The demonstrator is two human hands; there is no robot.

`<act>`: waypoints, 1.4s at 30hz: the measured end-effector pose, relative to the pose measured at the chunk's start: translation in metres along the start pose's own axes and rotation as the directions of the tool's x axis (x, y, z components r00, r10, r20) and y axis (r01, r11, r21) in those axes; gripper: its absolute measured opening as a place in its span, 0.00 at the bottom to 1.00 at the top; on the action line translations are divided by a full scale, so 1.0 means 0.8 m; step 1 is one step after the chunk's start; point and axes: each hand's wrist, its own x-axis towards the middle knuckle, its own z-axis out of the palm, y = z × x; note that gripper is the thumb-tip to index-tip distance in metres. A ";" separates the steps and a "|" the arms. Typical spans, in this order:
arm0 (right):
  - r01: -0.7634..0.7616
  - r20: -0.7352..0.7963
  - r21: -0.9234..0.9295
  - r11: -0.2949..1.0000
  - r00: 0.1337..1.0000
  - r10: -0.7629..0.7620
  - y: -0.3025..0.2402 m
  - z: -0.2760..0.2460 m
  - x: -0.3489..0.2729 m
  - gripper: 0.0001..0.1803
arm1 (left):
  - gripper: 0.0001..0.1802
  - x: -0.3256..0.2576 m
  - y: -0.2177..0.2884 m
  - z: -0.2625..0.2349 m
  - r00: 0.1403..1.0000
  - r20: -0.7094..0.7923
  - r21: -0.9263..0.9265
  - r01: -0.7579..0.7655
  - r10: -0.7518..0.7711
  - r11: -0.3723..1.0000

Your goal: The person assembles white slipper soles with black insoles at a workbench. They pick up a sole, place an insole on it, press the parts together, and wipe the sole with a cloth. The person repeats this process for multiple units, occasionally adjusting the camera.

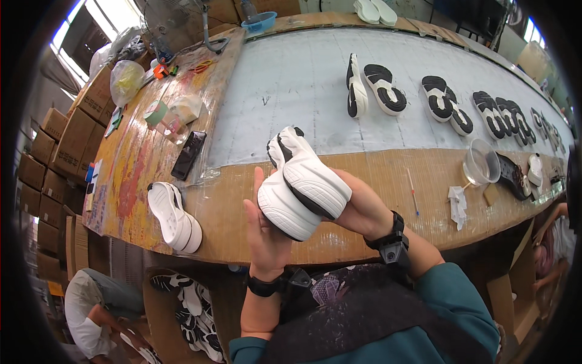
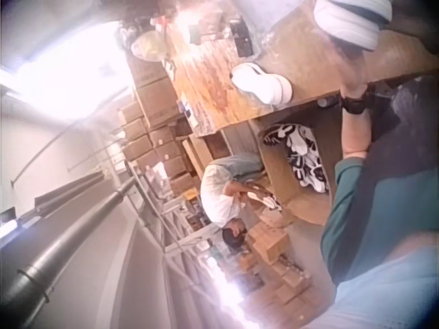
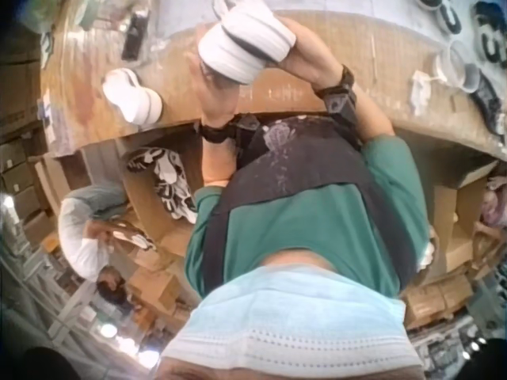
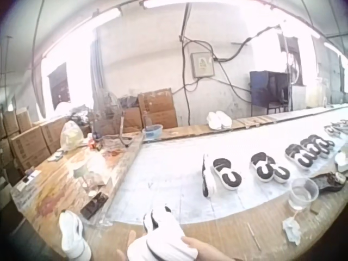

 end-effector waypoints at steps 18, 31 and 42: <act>0.016 -0.051 -0.536 0.844 0.997 -0.051 -0.002 0.020 -0.014 0.37 | 0.48 -0.039 0.012 -0.047 0.986 0.164 0.205 -0.072 0.039 0.976; -0.013 0.139 -0.808 0.589 0.967 0.213 0.086 0.046 0.009 0.34 | 0.55 -0.131 0.012 -0.067 0.921 -0.200 0.566 -0.170 0.335 0.806; -0.374 -0.006 0.046 0.926 0.927 0.374 0.055 0.017 -0.011 0.24 | 0.60 -0.116 0.026 -0.015 0.966 -0.039 0.594 -0.182 0.255 0.783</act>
